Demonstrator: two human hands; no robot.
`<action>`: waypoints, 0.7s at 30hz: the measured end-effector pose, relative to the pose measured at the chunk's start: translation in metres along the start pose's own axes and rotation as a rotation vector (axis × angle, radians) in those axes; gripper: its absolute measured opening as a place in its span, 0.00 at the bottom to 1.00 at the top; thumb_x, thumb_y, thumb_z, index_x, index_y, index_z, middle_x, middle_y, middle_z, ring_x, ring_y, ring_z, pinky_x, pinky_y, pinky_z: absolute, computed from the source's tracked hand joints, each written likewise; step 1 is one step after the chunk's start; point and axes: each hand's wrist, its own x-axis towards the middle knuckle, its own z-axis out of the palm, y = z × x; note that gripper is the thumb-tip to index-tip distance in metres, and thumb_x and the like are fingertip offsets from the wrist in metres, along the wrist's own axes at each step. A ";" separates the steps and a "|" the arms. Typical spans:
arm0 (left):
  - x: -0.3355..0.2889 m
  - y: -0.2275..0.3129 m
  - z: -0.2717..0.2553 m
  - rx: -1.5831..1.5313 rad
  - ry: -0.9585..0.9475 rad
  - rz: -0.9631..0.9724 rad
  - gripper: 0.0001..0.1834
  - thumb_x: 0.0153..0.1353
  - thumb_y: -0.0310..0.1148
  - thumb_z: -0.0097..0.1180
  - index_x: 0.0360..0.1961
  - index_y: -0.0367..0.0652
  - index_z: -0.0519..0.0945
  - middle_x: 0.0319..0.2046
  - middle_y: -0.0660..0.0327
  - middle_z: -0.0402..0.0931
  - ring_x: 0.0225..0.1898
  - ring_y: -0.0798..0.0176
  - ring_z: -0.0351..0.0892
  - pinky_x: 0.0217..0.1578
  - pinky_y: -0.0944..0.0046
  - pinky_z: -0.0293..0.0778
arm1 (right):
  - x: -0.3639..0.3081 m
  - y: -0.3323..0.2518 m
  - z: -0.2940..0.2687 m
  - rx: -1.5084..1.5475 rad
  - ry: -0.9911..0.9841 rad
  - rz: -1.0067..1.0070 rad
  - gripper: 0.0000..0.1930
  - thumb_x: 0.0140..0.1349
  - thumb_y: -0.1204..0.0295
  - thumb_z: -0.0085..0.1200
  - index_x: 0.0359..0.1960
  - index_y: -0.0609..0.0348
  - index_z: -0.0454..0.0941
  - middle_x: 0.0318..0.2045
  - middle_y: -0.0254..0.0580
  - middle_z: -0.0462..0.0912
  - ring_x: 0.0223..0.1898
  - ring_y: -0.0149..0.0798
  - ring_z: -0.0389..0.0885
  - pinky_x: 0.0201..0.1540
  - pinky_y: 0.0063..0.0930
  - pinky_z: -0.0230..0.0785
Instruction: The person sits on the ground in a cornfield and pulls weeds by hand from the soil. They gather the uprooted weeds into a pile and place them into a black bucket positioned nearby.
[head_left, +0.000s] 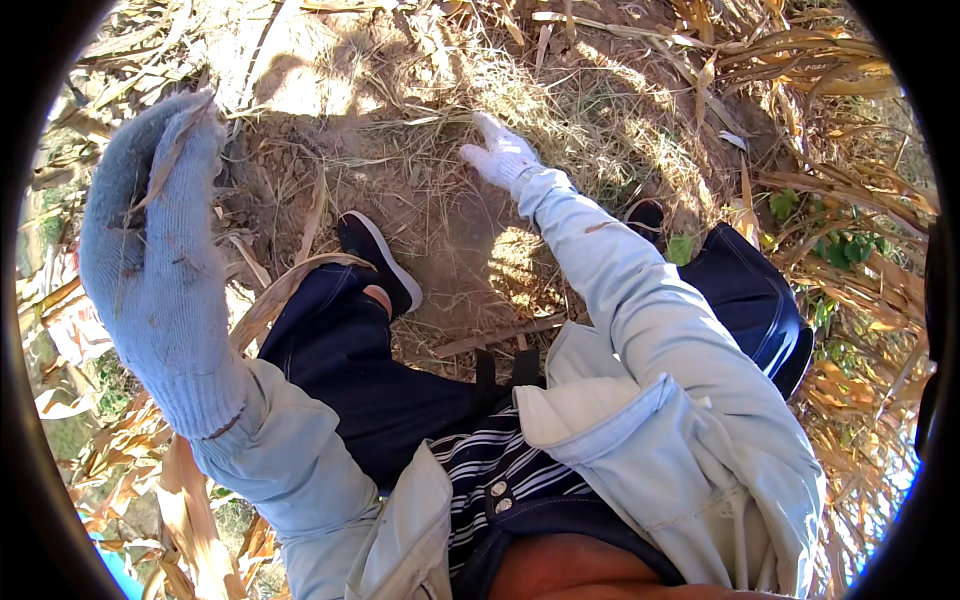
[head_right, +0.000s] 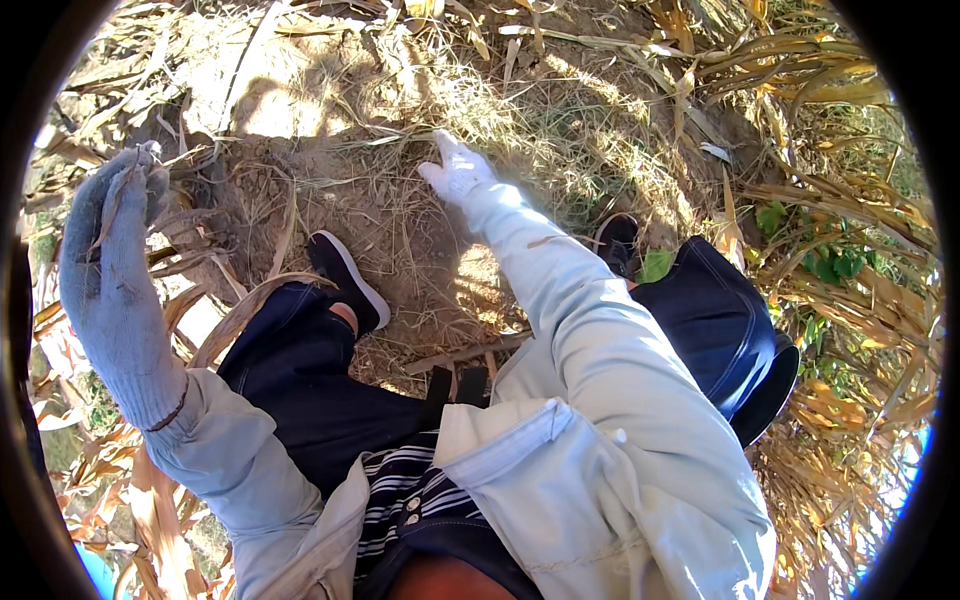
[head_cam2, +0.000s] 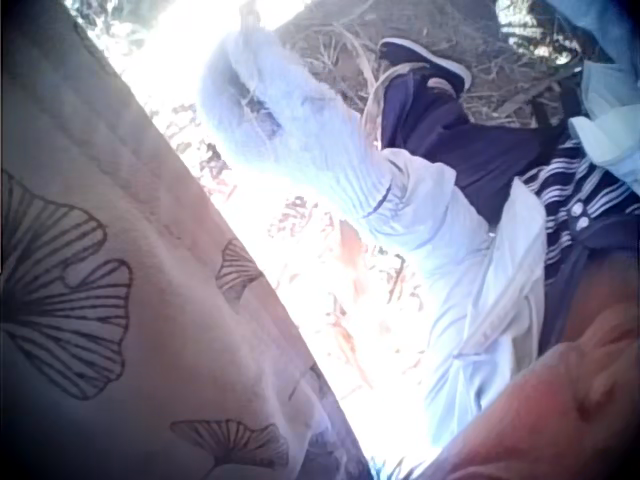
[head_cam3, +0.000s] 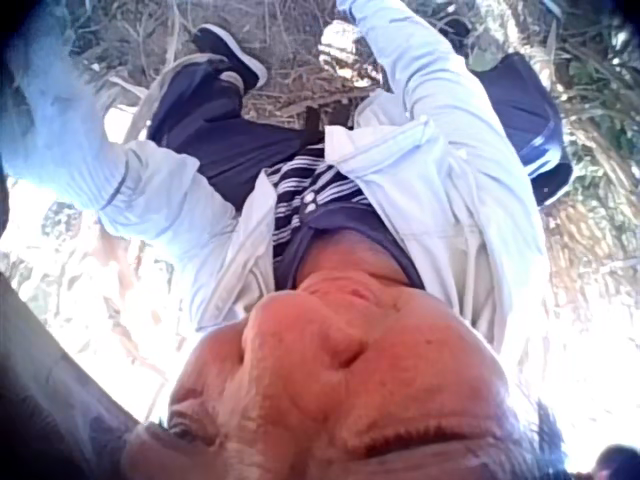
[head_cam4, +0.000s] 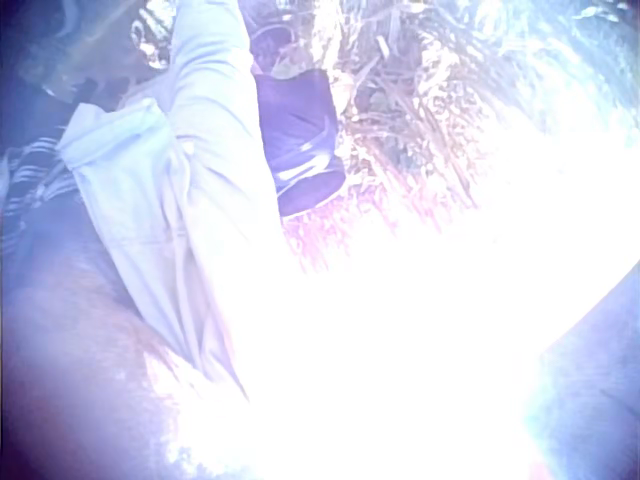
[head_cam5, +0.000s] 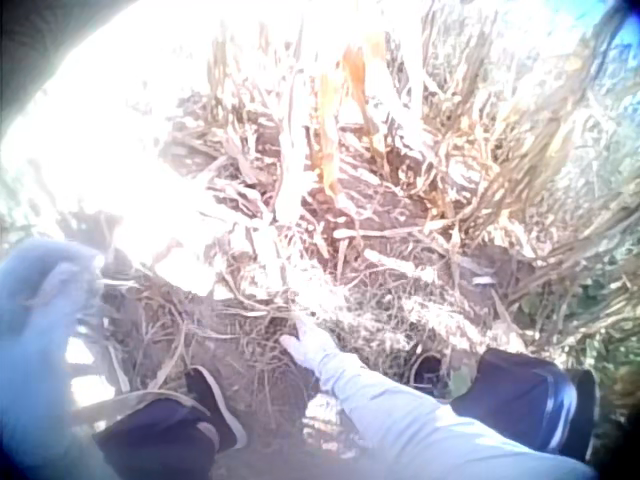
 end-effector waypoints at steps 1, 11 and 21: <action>0.000 0.001 0.000 0.022 0.015 -0.015 0.14 0.75 0.25 0.59 0.56 0.27 0.83 0.52 0.50 0.86 0.55 0.58 0.86 0.59 0.61 0.83 | 0.007 0.007 -0.007 0.074 0.021 0.075 0.40 0.74 0.51 0.51 0.83 0.54 0.54 0.80 0.53 0.62 0.80 0.54 0.60 0.83 0.35 0.49; 0.016 0.011 0.013 0.178 0.117 -0.055 0.14 0.76 0.27 0.55 0.55 0.29 0.85 0.50 0.47 0.88 0.48 0.57 0.91 0.53 0.62 0.86 | -0.042 -0.044 0.085 -0.246 -0.453 -0.368 0.27 0.70 0.63 0.57 0.71 0.46 0.73 0.66 0.48 0.77 0.61 0.55 0.82 0.62 0.48 0.77; 0.026 0.015 0.037 0.174 0.096 -0.186 0.12 0.77 0.26 0.55 0.54 0.31 0.85 0.51 0.49 0.88 0.48 0.62 0.89 0.50 0.66 0.84 | 0.028 -0.005 0.059 -0.111 -0.077 -0.096 0.32 0.70 0.61 0.56 0.75 0.53 0.66 0.72 0.57 0.71 0.69 0.59 0.75 0.71 0.46 0.70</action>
